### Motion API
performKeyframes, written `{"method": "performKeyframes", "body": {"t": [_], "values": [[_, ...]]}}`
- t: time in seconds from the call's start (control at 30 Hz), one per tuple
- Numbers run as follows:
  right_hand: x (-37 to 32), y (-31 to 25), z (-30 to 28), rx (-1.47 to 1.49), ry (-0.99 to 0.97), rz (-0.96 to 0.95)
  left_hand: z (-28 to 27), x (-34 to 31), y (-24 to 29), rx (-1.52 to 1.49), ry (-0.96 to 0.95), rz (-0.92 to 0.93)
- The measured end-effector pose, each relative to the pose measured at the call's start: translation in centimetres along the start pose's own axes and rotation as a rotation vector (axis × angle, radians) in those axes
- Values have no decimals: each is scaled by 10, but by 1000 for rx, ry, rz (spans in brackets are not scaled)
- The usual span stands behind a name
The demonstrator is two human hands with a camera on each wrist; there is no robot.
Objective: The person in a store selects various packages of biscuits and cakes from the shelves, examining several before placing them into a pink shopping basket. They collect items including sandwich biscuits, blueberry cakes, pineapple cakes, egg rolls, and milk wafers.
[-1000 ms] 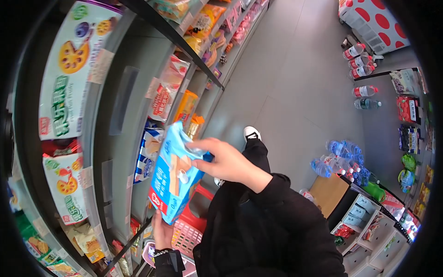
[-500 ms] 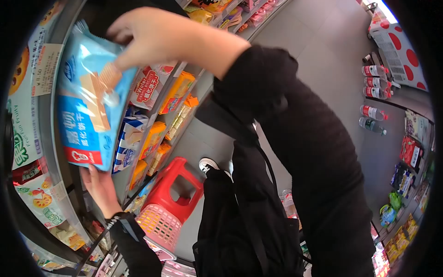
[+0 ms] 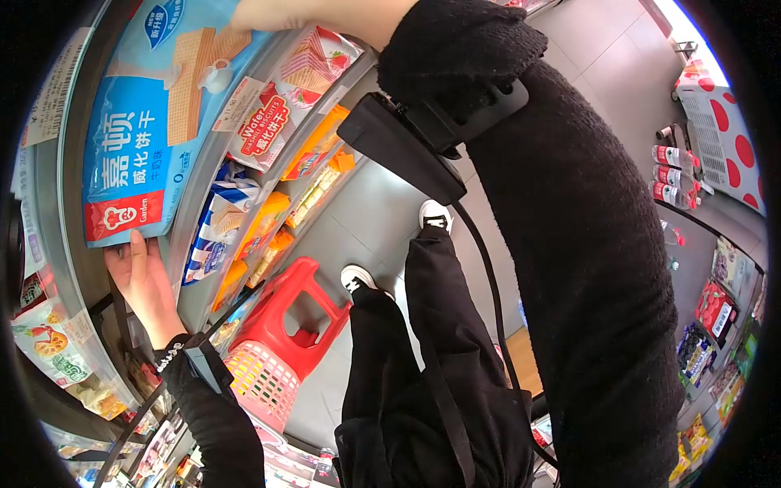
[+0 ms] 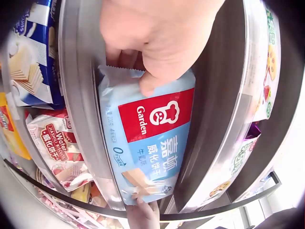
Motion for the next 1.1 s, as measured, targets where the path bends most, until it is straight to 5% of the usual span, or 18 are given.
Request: {"method": "performKeyframes", "body": {"t": [0.1,0.4,0.47,0.6,1.1], "values": [[6,5,2,114,-78,-40,4,-1,2,-11,7,-4],[-28,-8,20,-184,94,75,16,-17,5,77,47,7],[-37,-12,29,-228,169,-156,17,-21,7,63,-18,-21],[-38,-23,35,-222,202,74,10,-19,8,83,-73,-62],[-2,-33,38,-81,142,138,-3,9,-7,14,-50,53]]}}
Point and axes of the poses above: each hand's wrist, its own x-axis towards the middle knuckle, its own z-axis out of the palm, y = z × x, the point moved 2 cm from there along x, towards the middle knuckle, and after that the axes turned 10 degrees about -y, right-handed, at the moved point
